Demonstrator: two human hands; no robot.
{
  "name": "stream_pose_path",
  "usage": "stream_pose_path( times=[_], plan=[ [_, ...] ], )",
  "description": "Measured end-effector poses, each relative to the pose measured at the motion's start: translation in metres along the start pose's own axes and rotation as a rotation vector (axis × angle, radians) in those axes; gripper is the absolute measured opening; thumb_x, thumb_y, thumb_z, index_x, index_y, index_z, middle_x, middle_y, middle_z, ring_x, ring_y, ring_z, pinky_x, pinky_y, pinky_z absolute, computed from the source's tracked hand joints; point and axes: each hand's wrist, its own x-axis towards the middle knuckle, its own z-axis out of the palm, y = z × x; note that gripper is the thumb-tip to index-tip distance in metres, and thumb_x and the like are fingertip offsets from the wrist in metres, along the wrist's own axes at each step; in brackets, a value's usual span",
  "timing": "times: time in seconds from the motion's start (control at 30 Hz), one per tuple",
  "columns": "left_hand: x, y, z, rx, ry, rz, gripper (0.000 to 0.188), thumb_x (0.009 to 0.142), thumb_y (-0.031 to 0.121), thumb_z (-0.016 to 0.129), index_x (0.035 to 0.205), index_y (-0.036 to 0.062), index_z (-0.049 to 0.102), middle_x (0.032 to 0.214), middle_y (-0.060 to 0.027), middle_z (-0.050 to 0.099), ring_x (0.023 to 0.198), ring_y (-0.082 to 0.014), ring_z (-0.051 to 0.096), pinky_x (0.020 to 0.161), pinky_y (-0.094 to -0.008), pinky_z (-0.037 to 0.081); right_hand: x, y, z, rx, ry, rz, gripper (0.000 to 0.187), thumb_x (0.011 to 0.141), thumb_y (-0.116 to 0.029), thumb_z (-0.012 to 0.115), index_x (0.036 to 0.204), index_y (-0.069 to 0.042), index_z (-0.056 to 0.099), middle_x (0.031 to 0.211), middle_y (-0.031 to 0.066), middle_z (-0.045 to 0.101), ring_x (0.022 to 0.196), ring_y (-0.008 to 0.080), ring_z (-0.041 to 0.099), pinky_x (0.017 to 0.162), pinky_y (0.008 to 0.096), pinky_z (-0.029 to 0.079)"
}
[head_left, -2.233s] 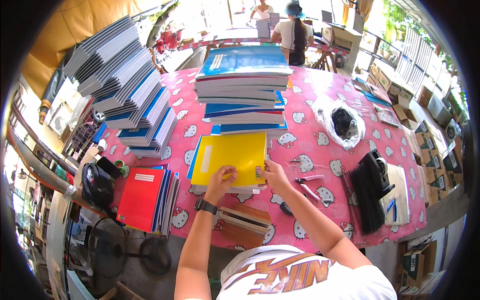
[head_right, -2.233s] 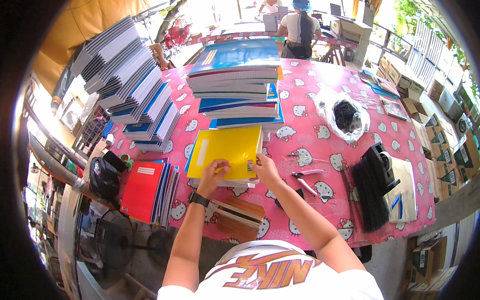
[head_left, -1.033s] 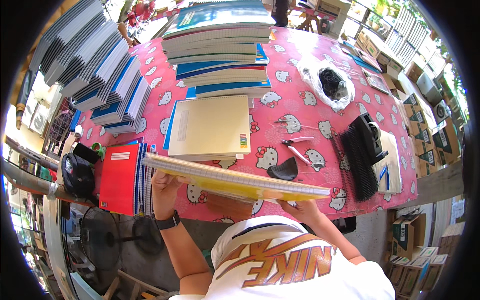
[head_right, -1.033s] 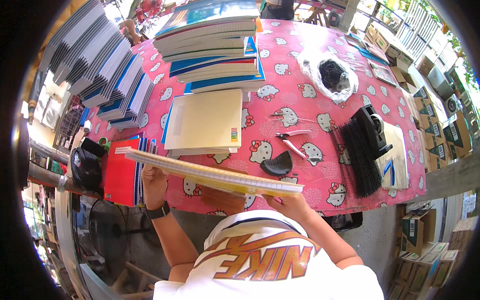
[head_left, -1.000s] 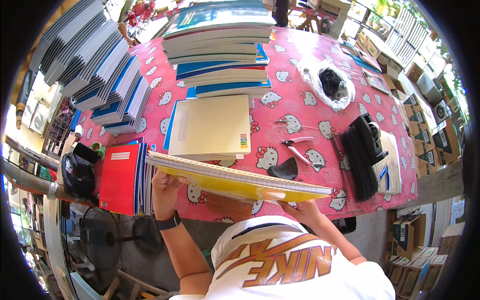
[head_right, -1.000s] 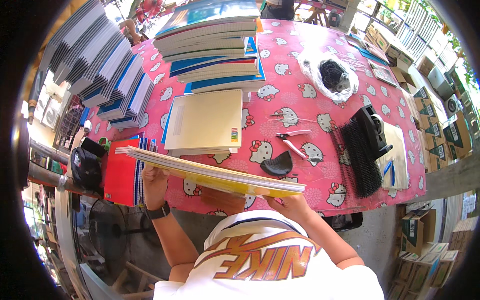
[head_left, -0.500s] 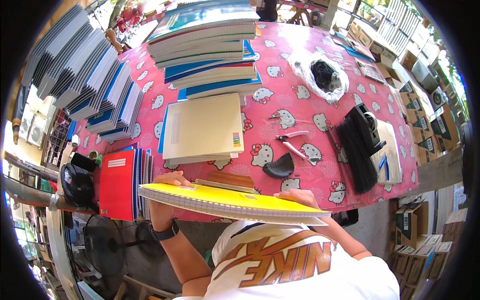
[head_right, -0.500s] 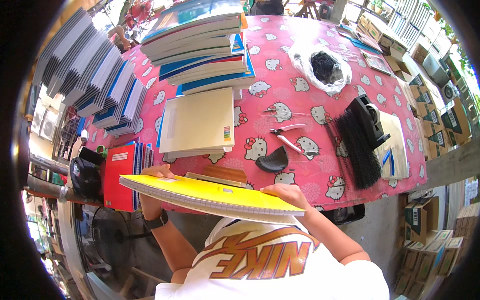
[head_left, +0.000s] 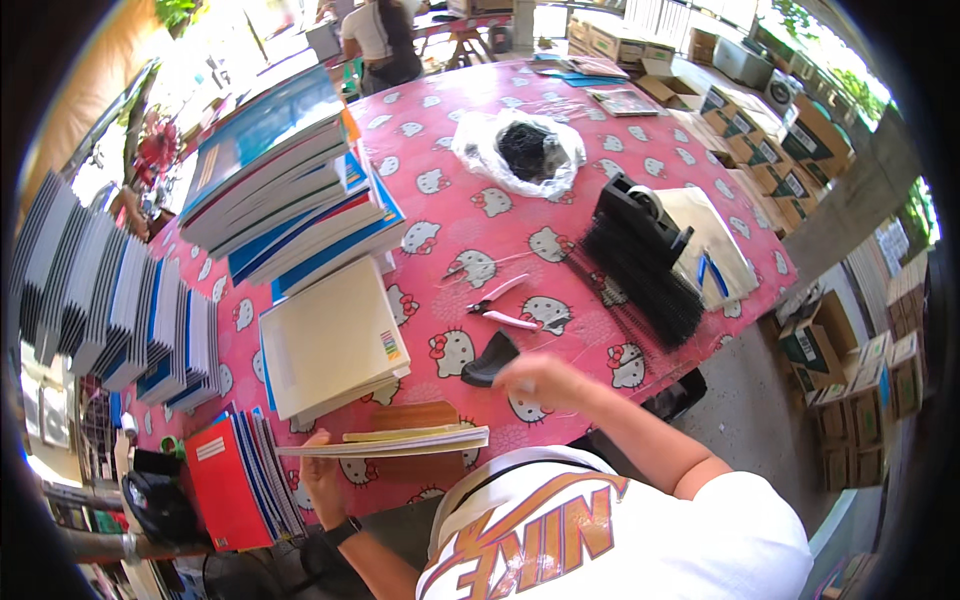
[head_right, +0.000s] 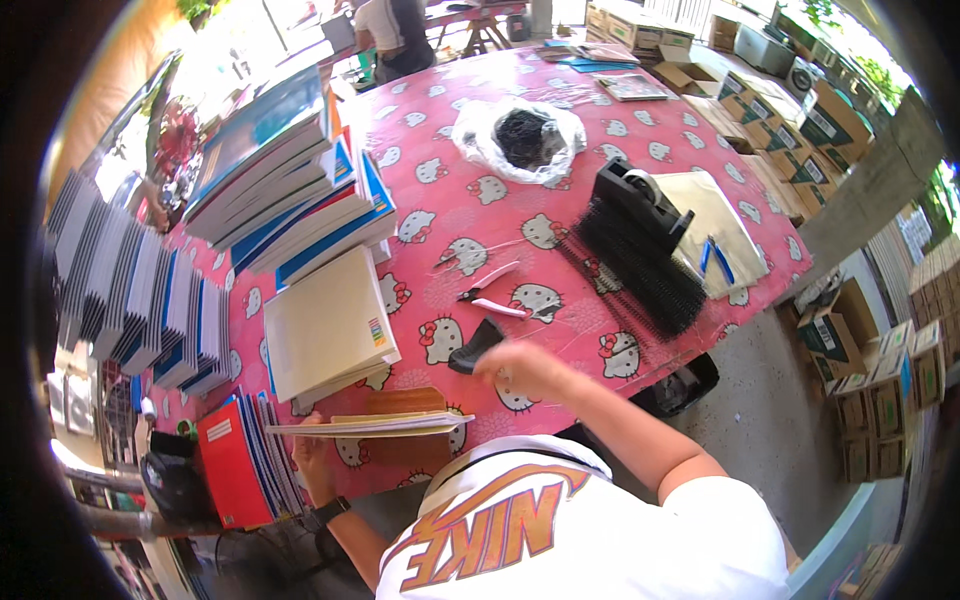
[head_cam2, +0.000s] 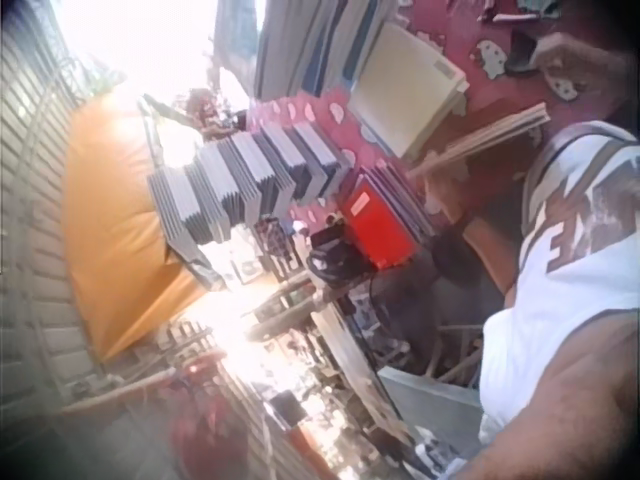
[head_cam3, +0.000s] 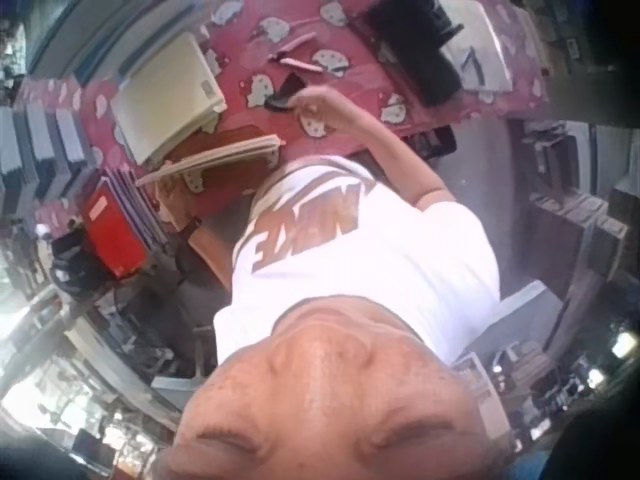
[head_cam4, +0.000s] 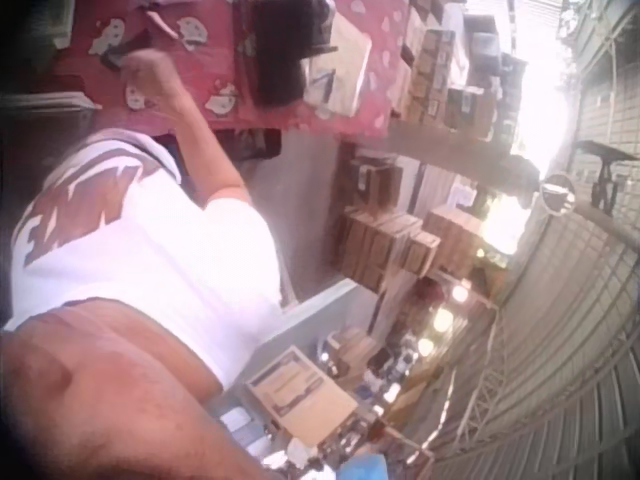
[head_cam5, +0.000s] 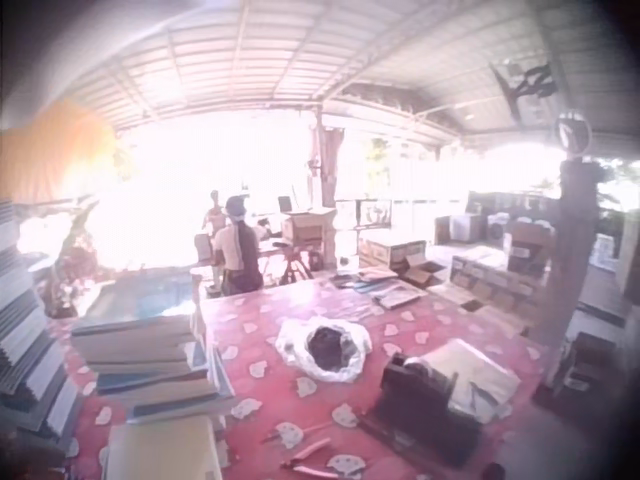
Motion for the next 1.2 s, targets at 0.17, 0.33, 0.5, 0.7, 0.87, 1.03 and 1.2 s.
stream_pose_path(
  times=[0.17,0.33,0.5,0.7,0.87,1.03,1.2],
  plan=[
    [0.022,0.085,0.032,-0.621,0.201,0.208,0.037,0.092,0.016,0.052,0.123,-0.0037,0.047,0.112,-0.0101,0.054,0.102,-0.0157,0.052,0.095,-0.0287,0.037,-0.007,0.07,-0.089,-0.915,0.614,0.446,0.028,0.071,-0.012,0.071,0.095,-0.004,0.06,0.093,0.013,0.062,0.094,0.0272,0.059,0.077,0.0358,0.051],
    [0.034,0.05,0.02,-0.524,0.209,0.062,0.023,0.09,0.011,0.053,0.11,-0.0013,0.05,0.113,-0.0147,0.051,0.096,-0.0205,0.053,0.089,-0.0301,0.04,-0.027,0.091,-0.096,-0.907,0.587,0.669,0.029,0.074,-0.026,0.07,0.092,-0.006,0.058,0.092,0.0133,0.061,0.094,0.0291,0.057,0.078,0.0377,0.052],
    [0.037,0.054,0.029,0.411,0.321,0.735,0.029,0.085,0.008,0.056,0.114,0.0053,0.053,0.112,-0.0179,0.053,0.097,-0.0293,0.054,0.082,-0.0401,0.045,-0.026,0.09,-0.086,-0.792,0.577,0.537,0.023,0.074,-0.013,0.058,0.096,-0.004,0.056,0.093,0.0167,0.06,0.088,0.0322,0.06,0.081,0.0407,0.049],
    [0.027,0.093,0.061,0.723,0.424,0.758,0.05,0.084,0.032,0.053,0.127,0.0112,0.042,0.128,-0.0157,0.041,0.115,-0.0328,0.04,0.091,-0.0529,0.033,-0.023,0.05,-0.084,-0.688,0.731,0.336,0.032,0.076,-0.004,0.047,0.107,-0.001,0.055,0.097,0.0187,0.06,0.097,0.035,0.056,0.087,0.0414,0.046],
    [-0.015,0.143,0.093,0.91,0.173,0.648,0.069,0.084,0.053,0.052,0.139,0.0161,0.032,0.142,-0.0138,0.031,0.13,-0.0357,0.029,0.099,-0.0634,0.023,-0.005,-0.021,-0.075,-0.506,0.677,0.379,0.033,0.084,-0.013,0.05,0.114,-0.001,0.052,0.103,0.0193,0.058,0.102,0.0352,0.055,0.088,0.0419,0.045],
    [-0.015,0.163,0.135,0.727,-0.314,0.571,0.037,0.088,0.031,0.056,0.122,0.0157,0.058,0.116,-0.0139,0.058,0.108,-0.0317,0.052,0.096,-0.046,0.037,0.004,-0.049,-0.061,-0.216,0.327,0.177,0.041,0.091,-0.017,0.048,0.129,-0.002,0.041,0.109,0.0213,0.056,0.099,0.0365,0.057,0.083,0.0403,0.046],
    [-0.001,0.155,0.138,0.743,-0.329,0.677,0.027,0.088,0.029,0.056,0.109,0.0142,0.064,0.11,-0.0019,0.062,0.098,-0.0289,0.056,0.09,-0.0428,0.04,-0.013,-0.115,-0.065,0.168,0.287,0.28,0.053,0.09,-0.003,0.04,0.141,-0.009,0.03,0.106,0.0214,0.055,0.094,0.0355,0.058,0.081,0.0407,0.045]
  ],
)
